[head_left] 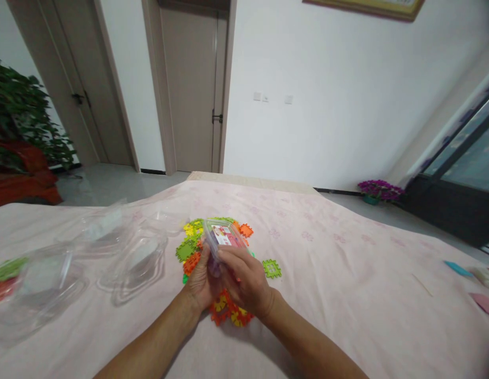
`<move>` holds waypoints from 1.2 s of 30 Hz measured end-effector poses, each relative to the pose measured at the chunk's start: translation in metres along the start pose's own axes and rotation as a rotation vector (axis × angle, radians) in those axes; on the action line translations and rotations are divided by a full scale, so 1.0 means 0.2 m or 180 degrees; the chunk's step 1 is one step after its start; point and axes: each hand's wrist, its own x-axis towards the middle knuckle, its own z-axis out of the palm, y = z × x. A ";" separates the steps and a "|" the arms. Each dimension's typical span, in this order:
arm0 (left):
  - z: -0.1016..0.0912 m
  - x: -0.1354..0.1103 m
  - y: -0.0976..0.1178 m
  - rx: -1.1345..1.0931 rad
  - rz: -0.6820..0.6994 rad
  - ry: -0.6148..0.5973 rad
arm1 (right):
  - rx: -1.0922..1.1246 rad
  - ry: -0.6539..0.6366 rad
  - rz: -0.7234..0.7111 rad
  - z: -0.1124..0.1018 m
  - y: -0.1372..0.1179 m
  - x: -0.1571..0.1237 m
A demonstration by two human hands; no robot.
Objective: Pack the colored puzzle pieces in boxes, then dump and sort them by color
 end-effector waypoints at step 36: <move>0.12 0.00 0.01 0.1452 0.1623 0.0444 | -0.0818 -0.0764 0.1428 -0.07 0.09 0.00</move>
